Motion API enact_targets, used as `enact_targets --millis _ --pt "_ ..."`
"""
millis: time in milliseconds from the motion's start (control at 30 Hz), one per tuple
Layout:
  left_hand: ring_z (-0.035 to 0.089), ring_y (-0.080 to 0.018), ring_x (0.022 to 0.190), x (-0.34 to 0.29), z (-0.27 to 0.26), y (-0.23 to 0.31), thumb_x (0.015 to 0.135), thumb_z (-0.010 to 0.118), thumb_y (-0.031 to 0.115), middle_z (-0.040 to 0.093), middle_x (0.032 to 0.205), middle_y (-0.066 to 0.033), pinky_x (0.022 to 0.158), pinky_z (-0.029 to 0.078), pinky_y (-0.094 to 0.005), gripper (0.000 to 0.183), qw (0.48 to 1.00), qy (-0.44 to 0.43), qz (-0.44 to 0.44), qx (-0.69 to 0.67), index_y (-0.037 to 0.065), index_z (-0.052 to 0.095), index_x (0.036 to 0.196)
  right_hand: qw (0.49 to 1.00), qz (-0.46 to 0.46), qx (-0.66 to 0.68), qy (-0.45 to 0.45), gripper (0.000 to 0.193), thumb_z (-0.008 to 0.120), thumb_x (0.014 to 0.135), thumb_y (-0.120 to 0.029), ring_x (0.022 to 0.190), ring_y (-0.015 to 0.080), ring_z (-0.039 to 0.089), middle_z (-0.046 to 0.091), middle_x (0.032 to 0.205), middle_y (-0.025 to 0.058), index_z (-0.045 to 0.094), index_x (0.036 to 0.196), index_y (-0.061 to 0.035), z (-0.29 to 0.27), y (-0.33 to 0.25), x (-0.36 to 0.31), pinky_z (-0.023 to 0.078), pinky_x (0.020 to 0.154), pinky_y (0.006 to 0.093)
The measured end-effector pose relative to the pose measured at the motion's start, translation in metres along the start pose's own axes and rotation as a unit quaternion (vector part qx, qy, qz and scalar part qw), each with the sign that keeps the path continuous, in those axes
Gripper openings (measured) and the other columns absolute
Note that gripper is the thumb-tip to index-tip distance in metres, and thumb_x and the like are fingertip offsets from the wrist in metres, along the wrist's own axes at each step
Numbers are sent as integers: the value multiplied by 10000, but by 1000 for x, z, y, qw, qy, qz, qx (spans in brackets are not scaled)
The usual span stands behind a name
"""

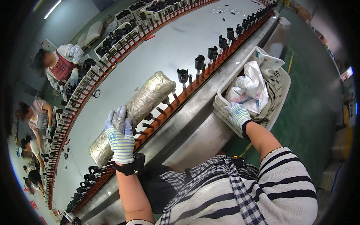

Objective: Manually assembling plastic components on a production line conveyor belt.

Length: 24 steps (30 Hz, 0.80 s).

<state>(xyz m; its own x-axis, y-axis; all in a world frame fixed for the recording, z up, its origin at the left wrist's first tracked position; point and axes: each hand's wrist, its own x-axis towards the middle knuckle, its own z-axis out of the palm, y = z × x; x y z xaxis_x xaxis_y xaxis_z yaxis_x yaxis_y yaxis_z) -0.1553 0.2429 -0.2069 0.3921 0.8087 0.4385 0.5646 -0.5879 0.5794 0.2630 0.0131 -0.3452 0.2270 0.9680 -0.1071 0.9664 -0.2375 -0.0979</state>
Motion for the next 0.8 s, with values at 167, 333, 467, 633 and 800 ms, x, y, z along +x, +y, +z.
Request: enact_targets --millis 167,333,467,633,800 --pt "543 -380 1286 2 12 -12 936 686 212 665 1383 -101 1130 405 -482 409 982 -60 34 177 156 700 1341 1000 10 -8 11 420 629 843 -97 1003 419 662 650 1109 238 687 1258 -118 -2 -2 0 545 891 506" --pt "546 -371 1321 6 2 -3 988 658 195 610 1380 -208 1130 426 -440 394 984 -50 30 167 145 673 1378 1000 8 -10 -8 423 630 844 -103 1015 423 662 647 1133 242 685 1263 -112 -3 -1 -2 546 898 507" --pt "534 -356 1334 9 0 2 1042 600 179 609 1372 -196 1157 388 -411 359 998 28 19 57 134 654 1394 1000 17 -8 -11 409 638 841 -103 1011 433 658 643 1119 256 688 1247 -103 -12 -6 -1 543 902 506" --pt "569 -370 1273 6 7 -17 987 646 176 644 1350 -157 1095 454 -452 365 991 -68 30 115 150 689 1349 1000 15 -1 -10 408 633 849 -101 1019 429 654 638 1126 253 689 1253 -115 -7 -5 -3 538 904 506" --pt "560 -337 1295 -4 9 -19 997 640 208 648 1381 -131 1124 429 -440 387 994 -55 -43 85 113 667 1371 1000 -5 1 -2 409 635 856 -109 1007 431 653 636 1117 256 686 1262 -112 -1 4 -2 538 895 506"
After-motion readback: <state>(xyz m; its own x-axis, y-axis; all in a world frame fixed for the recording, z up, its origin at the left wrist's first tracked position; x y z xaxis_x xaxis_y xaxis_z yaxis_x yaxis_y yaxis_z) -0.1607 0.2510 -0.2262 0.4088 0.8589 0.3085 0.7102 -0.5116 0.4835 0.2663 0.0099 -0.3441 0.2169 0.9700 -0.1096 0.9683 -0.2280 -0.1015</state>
